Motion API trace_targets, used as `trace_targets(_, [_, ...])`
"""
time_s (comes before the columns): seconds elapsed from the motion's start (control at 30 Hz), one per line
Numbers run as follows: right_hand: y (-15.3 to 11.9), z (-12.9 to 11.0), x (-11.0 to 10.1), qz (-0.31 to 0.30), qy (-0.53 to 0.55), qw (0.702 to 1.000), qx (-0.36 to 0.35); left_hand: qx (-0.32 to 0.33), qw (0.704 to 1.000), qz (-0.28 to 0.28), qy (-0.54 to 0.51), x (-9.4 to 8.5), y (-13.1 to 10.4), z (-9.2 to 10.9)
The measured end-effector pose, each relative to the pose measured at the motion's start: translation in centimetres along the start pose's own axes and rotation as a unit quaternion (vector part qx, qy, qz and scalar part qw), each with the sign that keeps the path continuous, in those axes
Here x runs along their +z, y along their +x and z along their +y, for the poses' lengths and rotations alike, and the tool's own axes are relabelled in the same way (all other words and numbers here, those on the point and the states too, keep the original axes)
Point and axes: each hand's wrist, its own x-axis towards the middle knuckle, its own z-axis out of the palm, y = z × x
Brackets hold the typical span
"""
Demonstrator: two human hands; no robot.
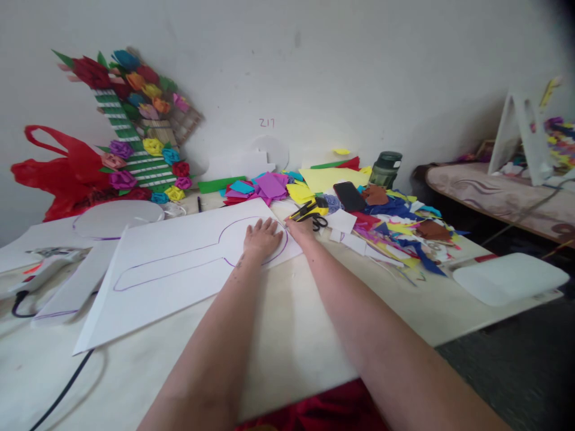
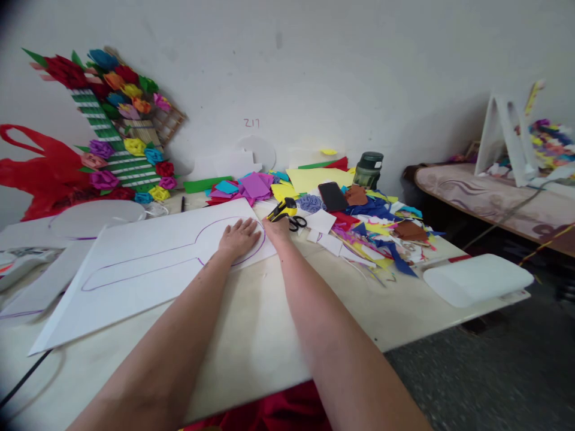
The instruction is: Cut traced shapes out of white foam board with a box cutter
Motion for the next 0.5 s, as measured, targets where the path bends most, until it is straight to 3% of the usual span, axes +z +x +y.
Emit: trace_targets(0.5, [-0.1, -0.08, -0.02, -0.01, -0.006, 1.0, 0.003, 0.005, 1.0, 0.008, 0.003, 0.39, 0.23, -0.21])
